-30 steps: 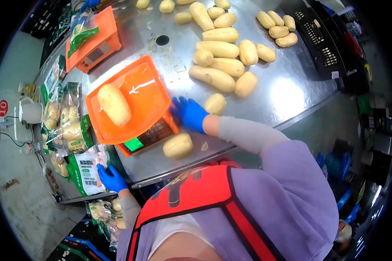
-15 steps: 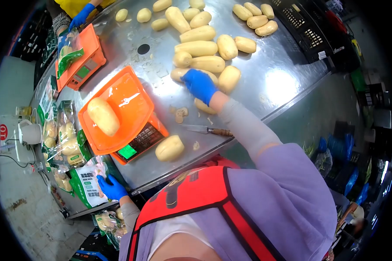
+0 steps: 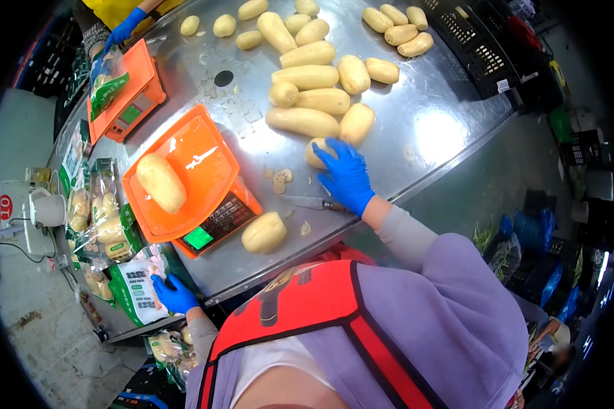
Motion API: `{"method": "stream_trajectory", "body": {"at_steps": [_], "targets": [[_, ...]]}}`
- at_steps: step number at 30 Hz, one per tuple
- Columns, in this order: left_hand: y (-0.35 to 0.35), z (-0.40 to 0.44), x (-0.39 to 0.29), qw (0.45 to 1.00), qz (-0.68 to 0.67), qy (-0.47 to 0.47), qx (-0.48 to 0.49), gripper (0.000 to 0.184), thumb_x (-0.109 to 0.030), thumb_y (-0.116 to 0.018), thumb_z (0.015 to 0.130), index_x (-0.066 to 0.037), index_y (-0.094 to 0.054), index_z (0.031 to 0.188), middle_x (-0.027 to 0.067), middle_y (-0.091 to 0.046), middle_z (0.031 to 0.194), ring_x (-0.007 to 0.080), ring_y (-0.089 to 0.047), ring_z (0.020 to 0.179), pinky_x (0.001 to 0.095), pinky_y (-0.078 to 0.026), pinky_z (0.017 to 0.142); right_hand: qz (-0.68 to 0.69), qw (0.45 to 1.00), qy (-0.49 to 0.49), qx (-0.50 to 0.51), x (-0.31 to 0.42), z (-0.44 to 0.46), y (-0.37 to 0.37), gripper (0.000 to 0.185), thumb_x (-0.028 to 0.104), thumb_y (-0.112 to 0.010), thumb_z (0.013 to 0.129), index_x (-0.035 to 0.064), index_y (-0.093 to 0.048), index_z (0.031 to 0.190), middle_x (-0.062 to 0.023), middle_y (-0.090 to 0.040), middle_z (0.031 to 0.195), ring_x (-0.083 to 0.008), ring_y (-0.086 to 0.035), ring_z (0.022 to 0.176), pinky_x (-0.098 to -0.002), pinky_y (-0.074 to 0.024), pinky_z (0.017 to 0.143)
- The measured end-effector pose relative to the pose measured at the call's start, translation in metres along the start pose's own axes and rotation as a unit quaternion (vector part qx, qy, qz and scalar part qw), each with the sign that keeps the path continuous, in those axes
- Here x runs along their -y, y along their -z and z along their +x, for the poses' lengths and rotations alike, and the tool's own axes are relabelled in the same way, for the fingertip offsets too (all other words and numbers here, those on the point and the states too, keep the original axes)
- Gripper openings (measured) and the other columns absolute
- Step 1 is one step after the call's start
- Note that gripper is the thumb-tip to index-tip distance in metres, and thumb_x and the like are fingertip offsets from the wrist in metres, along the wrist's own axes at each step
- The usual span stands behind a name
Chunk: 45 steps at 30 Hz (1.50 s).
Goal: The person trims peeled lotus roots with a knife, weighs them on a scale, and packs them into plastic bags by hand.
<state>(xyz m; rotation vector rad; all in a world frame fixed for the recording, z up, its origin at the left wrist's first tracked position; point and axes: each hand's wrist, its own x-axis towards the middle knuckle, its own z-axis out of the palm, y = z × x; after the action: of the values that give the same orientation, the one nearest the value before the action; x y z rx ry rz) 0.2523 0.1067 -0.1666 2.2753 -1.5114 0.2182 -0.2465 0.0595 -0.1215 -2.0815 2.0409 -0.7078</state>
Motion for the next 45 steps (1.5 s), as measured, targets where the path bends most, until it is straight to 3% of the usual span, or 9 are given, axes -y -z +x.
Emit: {"method": "stream_trajectory", "body": {"at_steps": [8, 15, 22, 26, 32, 38, 40, 42, 45], "targets": [[0.0, 0.0, 0.0, 0.999, 0.032, -0.007, 0.01, 0.051, -0.023, -0.056, 0.086, -0.003, -0.043, 0.131, 0.0157, -0.049, 0.13, 0.0302, -0.047, 0.118, 0.0382, -0.034, 0.1, -0.036, 0.998, 0.057, -0.02, -0.007, 0.028, -0.036, 0.06, 0.019, -0.068, 0.072, 0.0271, -0.049, 0.128, -0.0119, -0.047, 0.128, -0.0334, -0.049, 0.105, -0.0443, -0.0408, 0.089], [0.0, 0.0, 0.0, 1.0, 0.002, 0.0, 0.006, 0.049, -0.022, -0.057, 0.086, -0.002, -0.045, 0.129, 0.0169, -0.05, 0.128, 0.0303, -0.048, 0.117, 0.0381, -0.035, 0.099, 0.022, 0.994, -0.022, -0.105, -0.019, 0.078, -0.029, 0.052, 0.031, -0.062, 0.079, 0.0168, -0.049, 0.127, -0.0124, -0.048, 0.126, -0.0318, -0.048, 0.109, -0.0435, -0.0395, 0.091], [0.011, 0.016, 0.031, 0.979, -0.156, 0.031, 0.127, 0.053, -0.02, -0.06, 0.083, 0.004, -0.043, 0.128, 0.0206, -0.046, 0.13, 0.034, -0.044, 0.119, 0.0397, -0.034, 0.1, -0.042, 0.993, 0.009, 0.114, -0.049, 0.095, -0.014, 0.063, 0.021, -0.061, 0.076, 0.0139, -0.037, 0.135, -0.0148, -0.048, 0.121, -0.0327, -0.05, 0.106, -0.0434, -0.0426, 0.087], [0.058, 0.034, -0.025, 0.987, -0.147, -0.027, 0.051, 0.051, -0.018, -0.06, 0.084, 0.002, -0.043, 0.128, 0.0193, -0.047, 0.129, 0.0328, -0.045, 0.117, 0.0384, -0.034, 0.1, -0.141, 0.979, -0.007, 0.149, -0.046, 0.092, -0.015, 0.072, 0.02, -0.063, 0.073, 0.0139, -0.031, 0.137, -0.0165, -0.049, 0.114, -0.0345, -0.051, 0.102, -0.042, -0.0438, 0.085], [0.093, 0.045, -0.13, 0.899, -0.403, -0.051, 0.163, 0.046, 0.001, -0.053, 0.082, 0.002, -0.045, 0.127, 0.0117, -0.049, 0.128, 0.0201, -0.046, 0.117, 0.0334, -0.036, 0.098, -0.01, 0.998, 0.044, 0.042, -0.067, 0.075, -0.018, 0.078, 0.026, -0.07, 0.067, 0.0106, -0.036, 0.135, -0.0167, -0.049, 0.116, -0.0349, -0.05, 0.101, -0.0409, -0.0411, 0.09], [0.106, 0.038, -0.207, 0.784, -0.552, -0.072, 0.274, 0.052, 0.004, -0.054, 0.081, 0.001, -0.04, 0.131, 0.0131, -0.045, 0.134, 0.0213, -0.045, 0.119, 0.0338, -0.037, 0.099, 0.397, 0.913, -0.085, 0.05, -0.007, 0.045, 0.047, 0.083, 0.03, -0.075, 0.067, 0.004, -0.036, 0.135, -0.0139, -0.048, 0.126, -0.0243, -0.045, 0.118, -0.0356, -0.0358, 0.099], [0.095, 0.035, -0.234, 0.752, -0.574, -0.154, 0.284, 0.061, 0.003, -0.056, 0.08, -0.001, -0.033, 0.136, 0.0123, -0.036, 0.14, 0.0229, -0.043, 0.121, 0.0352, -0.038, 0.098, 0.427, 0.899, -0.077, 0.064, 0.025, 0.034, 0.065, 0.083, 0.031, -0.075, 0.068, 0.0027, -0.036, 0.135, -0.0139, -0.046, 0.129, -0.0231, -0.044, 0.12, -0.0351, -0.0352, 0.099], [0.107, 0.029, -0.284, 0.679, -0.64, -0.079, 0.352, 0.072, 0.001, -0.058, 0.079, -0.006, -0.024, 0.141, 0.0104, -0.025, 0.146, 0.0248, -0.039, 0.124, 0.0373, -0.038, 0.099, 0.47, 0.879, -0.046, 0.067, 0.047, 0.016, 0.068, 0.083, 0.028, -0.076, 0.068, 0.002, -0.035, 0.136, -0.0139, -0.043, 0.132, -0.0236, -0.044, 0.12, -0.0352, -0.0339, 0.1], [0.104, 0.029, -0.296, 0.682, -0.636, -0.073, 0.354, 0.078, 0.001, -0.059, 0.078, -0.011, -0.018, 0.144, 0.0086, -0.02, 0.148, 0.0263, -0.037, 0.126, 0.0392, -0.038, 0.099, 0.513, 0.854, -0.053, 0.065, 0.075, 0.009, 0.068, 0.083, 0.026, -0.075, 0.068, 0.0016, -0.034, 0.136, -0.0142, -0.043, 0.132, -0.0243, -0.044, 0.12, -0.0357, -0.0342, 0.1]]}}
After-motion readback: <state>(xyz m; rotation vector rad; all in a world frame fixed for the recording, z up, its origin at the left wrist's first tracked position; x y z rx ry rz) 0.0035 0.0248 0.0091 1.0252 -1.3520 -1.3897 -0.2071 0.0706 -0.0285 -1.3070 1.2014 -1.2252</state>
